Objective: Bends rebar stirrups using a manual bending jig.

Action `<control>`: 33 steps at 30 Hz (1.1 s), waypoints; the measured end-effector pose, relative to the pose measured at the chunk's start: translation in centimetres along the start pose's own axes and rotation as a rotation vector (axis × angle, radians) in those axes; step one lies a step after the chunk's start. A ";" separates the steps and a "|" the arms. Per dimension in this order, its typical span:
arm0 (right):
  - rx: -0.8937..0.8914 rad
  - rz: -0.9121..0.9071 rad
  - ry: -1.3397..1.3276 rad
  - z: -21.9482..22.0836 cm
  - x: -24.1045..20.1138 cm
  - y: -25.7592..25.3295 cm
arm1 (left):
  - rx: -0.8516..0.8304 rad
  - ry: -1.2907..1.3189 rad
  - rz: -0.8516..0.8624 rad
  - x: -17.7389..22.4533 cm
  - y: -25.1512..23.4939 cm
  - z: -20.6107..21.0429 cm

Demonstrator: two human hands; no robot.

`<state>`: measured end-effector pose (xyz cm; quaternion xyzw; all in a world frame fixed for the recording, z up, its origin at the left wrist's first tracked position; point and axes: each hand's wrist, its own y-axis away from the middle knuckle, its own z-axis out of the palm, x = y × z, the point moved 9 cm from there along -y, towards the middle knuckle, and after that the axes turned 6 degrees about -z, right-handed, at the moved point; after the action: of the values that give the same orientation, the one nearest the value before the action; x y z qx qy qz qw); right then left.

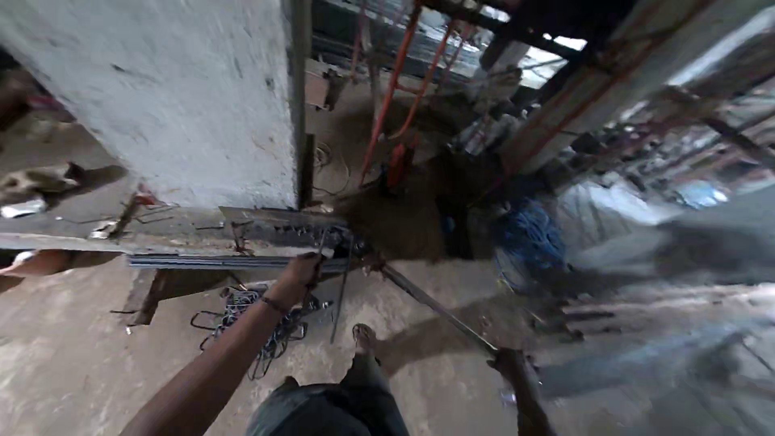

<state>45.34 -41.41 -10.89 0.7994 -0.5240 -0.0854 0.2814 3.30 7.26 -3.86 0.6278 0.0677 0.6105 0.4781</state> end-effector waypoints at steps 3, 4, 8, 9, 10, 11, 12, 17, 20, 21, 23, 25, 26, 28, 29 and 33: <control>0.276 -0.088 -0.381 -10.3 -4.6 -5.1 | 0.078 0.055 -0.010 0.6 0.9 0.2; 0.415 -0.106 -0.530 -14.7 -6.9 -6.1 | 0.096 0.050 -0.024 0.8 1.2 0.4; 0.726 -0.325 -0.734 -27.3 -20.0 -10.7 | 0.101 -0.195 0.042 3.0 2.6 2.8; 0.669 -0.426 -0.649 -27.9 -24.6 -9.5 | 0.113 -0.346 0.094 3.7 3.2 3.8; 0.578 -0.561 -0.636 -27.1 -29.3 -7.2 | 0.148 -0.495 0.148 4.5 3.8 4.7; 0.417 -0.702 -0.667 -25.0 -33.5 -4.0 | 0.189 -0.611 0.188 5.0 4.4 5.5; 0.203 -0.827 -0.707 -21.7 -36.9 -0.4 | 0.233 -0.680 0.221 5.3 5.2 6.3; -0.853 -1.273 -0.842 -11.3 -40.8 14.8 | 0.433 -0.227 0.475 5.7 11.2 8.7; -1.044 -1.372 -0.916 -12.6 -40.2 16.9 | 0.526 0.352 0.530 2.9 11.7 10.1; -1.010 -1.307 -0.891 -13.2 -40.2 16.2 | 0.564 0.494 0.557 2.0 11.0 10.6; -0.670 -1.251 -0.697 -15.0 -40.6 13.0 | 0.636 0.687 0.598 0.5 8.5 10.9; -0.300 -1.334 -0.413 -17.7 -42.5 10.5 | 0.707 0.759 0.595 -0.3 5.7 10.7; -0.168 -1.369 -0.287 -18.5 -43.8 9.7 | 0.735 0.779 0.588 -0.5 4.5 10.5; -0.037 -1.395 -0.078 -19.3 -46.2 8.7 | 0.786 0.847 0.558 -0.7 2.4 9.8; -0.003 -1.402 -0.014 -19.4 -47.1 8.4 | 0.814 0.884 0.536 -0.9 1.4 9.3; 0.057 -1.365 0.172 -19.0 -49.0 7.5 | 0.830 0.926 0.460 -1.4 -1.1 8.3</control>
<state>26.21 6.65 1.11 0.9615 0.1189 -0.1658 0.1841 10.36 2.60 -3.93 0.4312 0.3598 0.8271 -0.0244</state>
